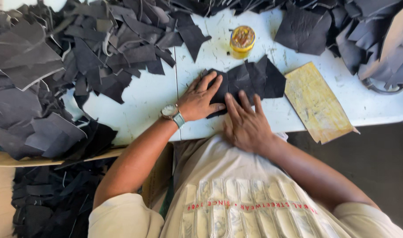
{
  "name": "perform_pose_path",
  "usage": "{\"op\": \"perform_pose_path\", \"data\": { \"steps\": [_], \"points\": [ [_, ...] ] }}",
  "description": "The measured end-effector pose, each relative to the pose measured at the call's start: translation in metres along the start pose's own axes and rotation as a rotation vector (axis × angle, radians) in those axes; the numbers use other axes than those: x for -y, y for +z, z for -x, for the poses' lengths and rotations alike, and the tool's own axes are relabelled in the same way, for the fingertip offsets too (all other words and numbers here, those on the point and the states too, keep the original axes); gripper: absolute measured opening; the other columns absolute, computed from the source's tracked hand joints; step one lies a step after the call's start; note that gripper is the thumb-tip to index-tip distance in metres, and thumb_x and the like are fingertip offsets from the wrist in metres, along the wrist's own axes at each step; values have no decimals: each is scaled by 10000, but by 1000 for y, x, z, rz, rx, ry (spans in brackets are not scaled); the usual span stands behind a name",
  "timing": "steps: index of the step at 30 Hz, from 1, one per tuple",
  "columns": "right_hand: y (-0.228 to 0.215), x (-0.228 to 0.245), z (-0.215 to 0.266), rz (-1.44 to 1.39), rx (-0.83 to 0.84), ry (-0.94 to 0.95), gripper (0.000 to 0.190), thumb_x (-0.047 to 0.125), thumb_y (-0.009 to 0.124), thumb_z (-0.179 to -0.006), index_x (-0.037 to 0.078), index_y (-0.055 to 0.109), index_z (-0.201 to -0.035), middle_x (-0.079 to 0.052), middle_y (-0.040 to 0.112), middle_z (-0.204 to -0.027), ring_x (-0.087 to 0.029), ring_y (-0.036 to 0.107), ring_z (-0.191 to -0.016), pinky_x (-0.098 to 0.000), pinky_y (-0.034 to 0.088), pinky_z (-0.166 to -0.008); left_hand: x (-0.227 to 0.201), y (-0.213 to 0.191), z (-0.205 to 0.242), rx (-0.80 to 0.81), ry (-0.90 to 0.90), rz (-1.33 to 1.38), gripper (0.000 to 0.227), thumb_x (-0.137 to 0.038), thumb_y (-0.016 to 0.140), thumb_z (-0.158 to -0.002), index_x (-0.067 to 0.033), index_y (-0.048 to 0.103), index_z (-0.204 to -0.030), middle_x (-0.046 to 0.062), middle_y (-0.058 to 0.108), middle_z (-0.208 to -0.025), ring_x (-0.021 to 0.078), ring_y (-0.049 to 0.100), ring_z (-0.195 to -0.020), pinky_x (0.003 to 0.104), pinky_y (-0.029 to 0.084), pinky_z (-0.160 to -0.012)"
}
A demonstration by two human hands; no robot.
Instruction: The person applies a yellow adhesive to the edges of black leather pieces using a small brush. They then press the pieces together to bond them, using a wooden block to apply pressure. The person also uses a pencil to mark the leather pieces during the process.
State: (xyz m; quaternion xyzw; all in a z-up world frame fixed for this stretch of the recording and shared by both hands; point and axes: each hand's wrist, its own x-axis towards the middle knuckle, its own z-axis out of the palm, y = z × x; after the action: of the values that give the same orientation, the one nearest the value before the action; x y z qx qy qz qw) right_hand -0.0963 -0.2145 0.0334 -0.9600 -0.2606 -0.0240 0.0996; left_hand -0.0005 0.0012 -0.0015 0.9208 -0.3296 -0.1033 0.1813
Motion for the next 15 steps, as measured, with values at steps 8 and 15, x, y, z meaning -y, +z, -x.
{"op": "perform_pose_path", "data": {
  "steps": [8,15],
  "points": [
    [-14,-5,-34,-139,9,77,787,409,489,-1011,-80,280,-1591,-232,500,-1478,-440,405,-1443,-681,218,-1166,-3,-10,-3,77,-51,-46,1050,-781,534,-859,-117,228,-1613,149,190,-1666,427,156,-1532,494,174,-1232],
    [-39,-4,4,-157,-18,101,589,432,524,-981,104,541,-1469,-172,492,-1500,-381,417,-1412,-566,322,-1114,2,0,0,13,6,-4,1055,-780,547,-887,-88,227,-1616,188,206,-1659,428,207,-1527,504,205,-1246]
  ]
}}
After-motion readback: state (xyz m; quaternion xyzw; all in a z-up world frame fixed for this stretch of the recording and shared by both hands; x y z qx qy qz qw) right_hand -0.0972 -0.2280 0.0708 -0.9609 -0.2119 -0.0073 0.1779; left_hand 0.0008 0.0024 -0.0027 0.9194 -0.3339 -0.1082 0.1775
